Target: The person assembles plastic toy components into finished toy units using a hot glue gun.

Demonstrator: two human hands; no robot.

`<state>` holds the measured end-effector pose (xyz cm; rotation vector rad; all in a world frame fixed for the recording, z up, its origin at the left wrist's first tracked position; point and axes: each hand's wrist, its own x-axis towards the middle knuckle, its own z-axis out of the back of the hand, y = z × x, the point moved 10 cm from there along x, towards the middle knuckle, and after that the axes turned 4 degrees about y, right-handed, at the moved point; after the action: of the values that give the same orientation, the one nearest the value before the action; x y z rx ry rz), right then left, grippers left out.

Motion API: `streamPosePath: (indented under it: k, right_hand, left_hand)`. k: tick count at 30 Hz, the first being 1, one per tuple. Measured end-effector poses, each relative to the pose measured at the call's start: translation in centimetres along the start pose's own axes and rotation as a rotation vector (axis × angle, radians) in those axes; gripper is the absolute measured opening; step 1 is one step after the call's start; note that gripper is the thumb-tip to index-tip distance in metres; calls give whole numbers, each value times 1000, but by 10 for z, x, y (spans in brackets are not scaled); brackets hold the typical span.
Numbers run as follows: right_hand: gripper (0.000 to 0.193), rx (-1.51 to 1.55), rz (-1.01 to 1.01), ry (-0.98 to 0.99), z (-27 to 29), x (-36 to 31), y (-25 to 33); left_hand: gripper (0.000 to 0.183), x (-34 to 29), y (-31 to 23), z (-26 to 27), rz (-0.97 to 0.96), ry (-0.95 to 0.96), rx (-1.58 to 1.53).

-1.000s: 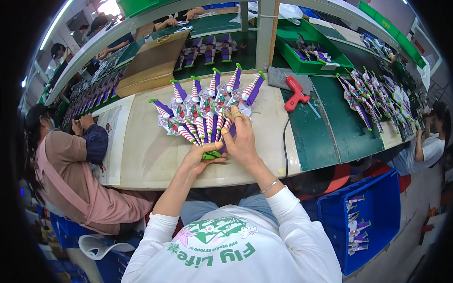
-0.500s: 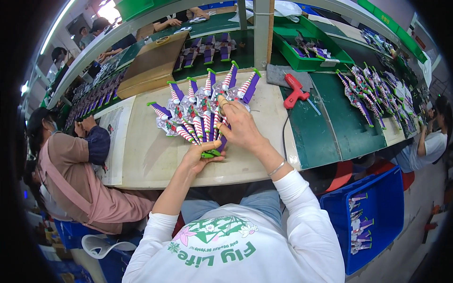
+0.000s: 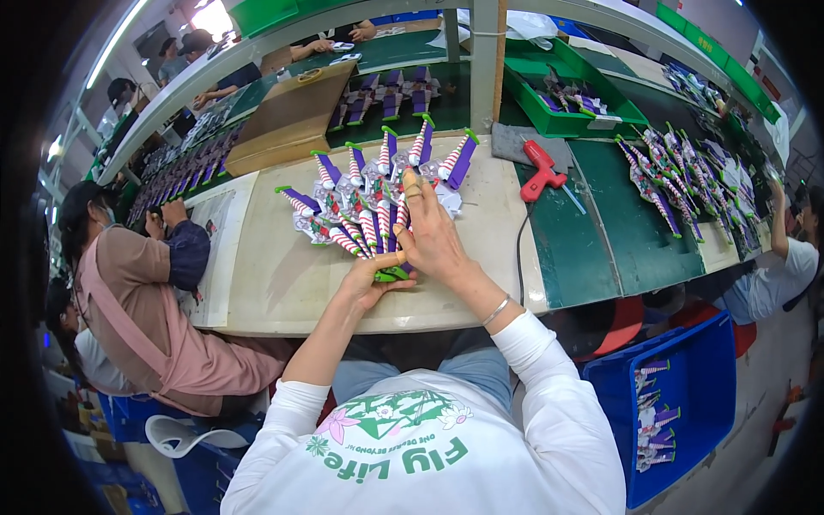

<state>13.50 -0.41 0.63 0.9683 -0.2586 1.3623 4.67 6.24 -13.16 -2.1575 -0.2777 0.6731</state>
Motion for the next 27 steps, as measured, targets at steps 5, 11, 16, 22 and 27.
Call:
streamPosePath:
  k: [5, 11, 16, 22, 27]
  right_hand:
    - [80, 33, -18, 24, -3, 2, -11]
    - [84, 330, -166, 9, 1, -5, -37]
    - [81, 240, -101, 27, -2, -9, -29]
    - [79, -1, -44, 86, -13, 5, -6]
    - [67, -224, 92, 191, -29, 2, 20]
  left_hand:
    - [23, 3, 1, 1, 4, 6, -18]
    - [25, 3, 3, 1, 5, -8, -35]
    - [28, 1, -1, -1, -11, -20, -30]
    - [29, 0, -4, -4, -28, 22, -10]
    - [31, 1, -4, -3, -69, -11, -1]
